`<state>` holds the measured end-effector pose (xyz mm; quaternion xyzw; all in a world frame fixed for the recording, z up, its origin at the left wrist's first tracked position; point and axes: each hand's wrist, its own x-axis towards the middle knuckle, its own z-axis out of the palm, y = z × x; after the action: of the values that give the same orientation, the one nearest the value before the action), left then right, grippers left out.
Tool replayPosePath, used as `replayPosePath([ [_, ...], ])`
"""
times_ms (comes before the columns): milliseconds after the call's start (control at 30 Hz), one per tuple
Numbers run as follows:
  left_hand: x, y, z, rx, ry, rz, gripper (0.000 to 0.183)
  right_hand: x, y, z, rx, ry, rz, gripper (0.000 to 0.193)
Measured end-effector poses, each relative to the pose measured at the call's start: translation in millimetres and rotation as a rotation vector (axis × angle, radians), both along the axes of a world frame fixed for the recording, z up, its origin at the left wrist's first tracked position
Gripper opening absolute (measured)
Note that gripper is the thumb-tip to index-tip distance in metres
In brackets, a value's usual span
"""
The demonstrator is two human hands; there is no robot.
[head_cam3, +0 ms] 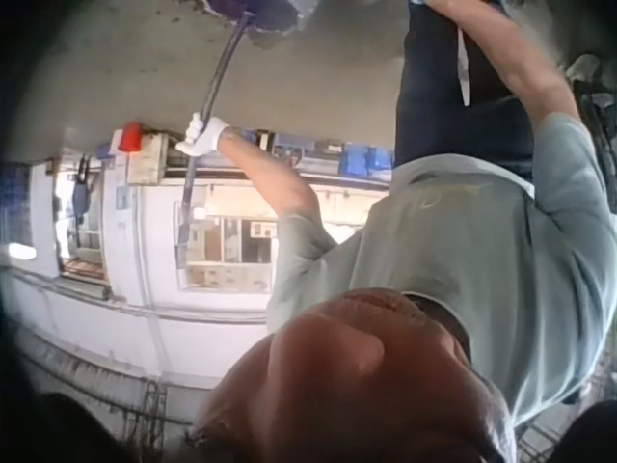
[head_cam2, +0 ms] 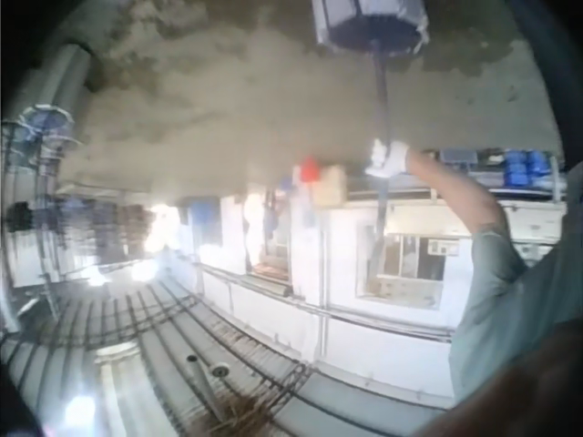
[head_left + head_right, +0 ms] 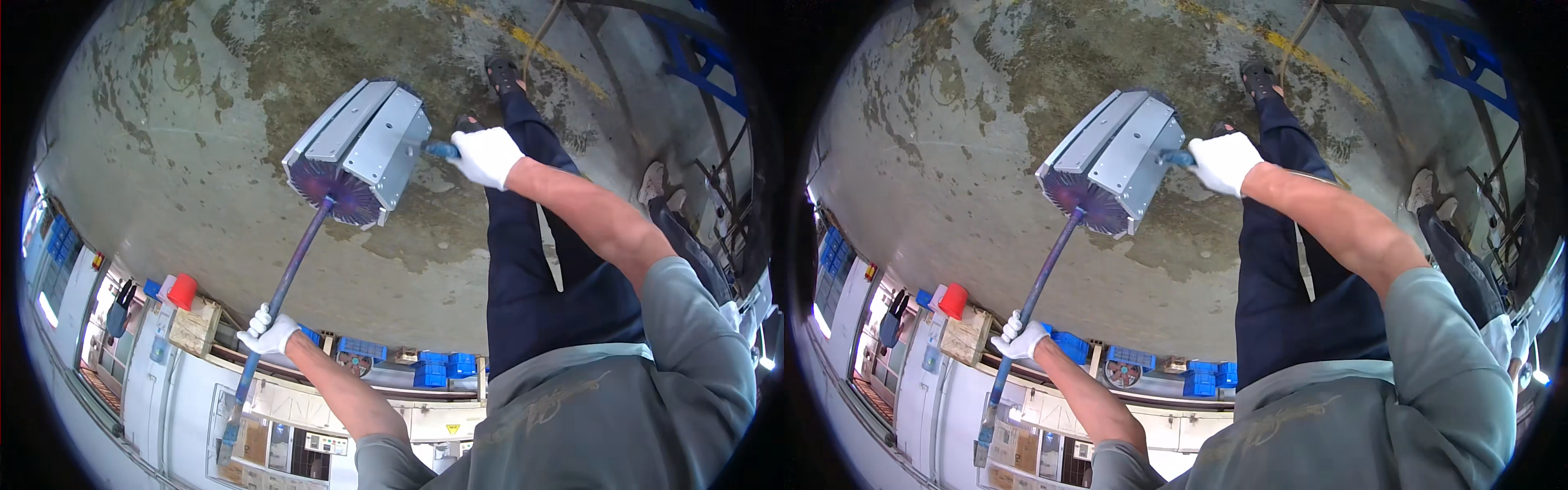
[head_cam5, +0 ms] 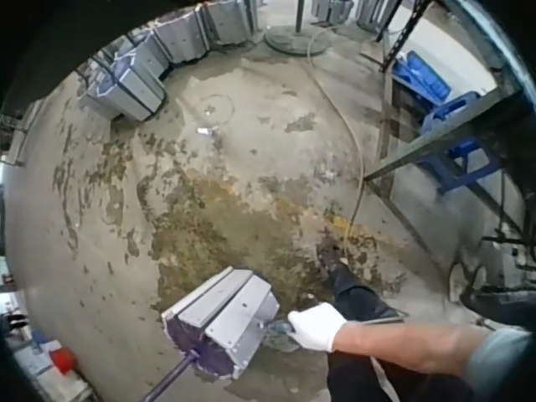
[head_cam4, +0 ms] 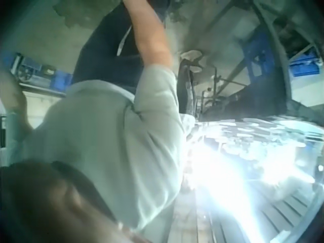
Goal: Applying a blue protective coating to a cylindrical metal component using a handheld brush.
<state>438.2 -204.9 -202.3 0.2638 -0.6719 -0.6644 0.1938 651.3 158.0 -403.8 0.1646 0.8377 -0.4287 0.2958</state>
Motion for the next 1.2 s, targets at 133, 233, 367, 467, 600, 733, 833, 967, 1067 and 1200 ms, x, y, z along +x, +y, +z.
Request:
replayPosePath([
  [133, -2.6, -2.7, 5.2, -0.006, 0.007, 0.015, 0.048, -17.7, 0.0, 8.8, -0.076, 0.147, 0.072, 0.025],
  [233, -2.5, -1.9, 2.1, -0.020, 0.007, 0.005, 0.049, -13.6, 14.6, -52.5, 0.067, -0.079, -0.125, 0.026],
  [367, 0.7, -2.1, 7.8, 0.005, -0.003, -0.016, 0.049, -13.8, 3.2, -61.4, -0.005, 0.053, -0.001, 0.025],
  [467, -3.4, -9.7, 4.3, 0.038, 0.045, -0.007, 0.048, -10.5, 15.4, -87.6, 0.069, -0.081, -0.105, 0.025],
  [600, -1.6, -6.0, 8.5, 0.019, 0.055, 0.023, 0.049, -14.0, 10.0, -80.5, -0.013, -0.079, -0.009, 0.025],
  [733, 1.4, -7.9, 6.6, -0.002, 0.053, 0.043, 0.048, -3.6, 17.9, -86.8, -0.015, -0.117, -0.024, 0.026],
  [833, -0.4, -8.8, 7.7, -0.004, 0.063, 0.040, 0.049, -2.5, 20.2, -101.5, 0.020, -0.165, -0.015, 0.025],
  [967, 1.1, -8.0, 8.5, -0.024, 0.047, 0.031, 0.048, -0.4, 18.4, -95.2, -0.024, -0.157, 0.000, 0.024],
  [1067, -3.1, -7.3, 3.9, -0.001, 0.049, 0.007, 0.049, 0.9, 23.7, -109.7, -0.028, -0.206, -0.024, 0.025],
  [1200, -1.9, -8.4, 7.8, -0.002, 0.035, 0.004, 0.050, -3.0, 20.6, -114.1, -0.059, -0.180, -0.014, 0.026],
])
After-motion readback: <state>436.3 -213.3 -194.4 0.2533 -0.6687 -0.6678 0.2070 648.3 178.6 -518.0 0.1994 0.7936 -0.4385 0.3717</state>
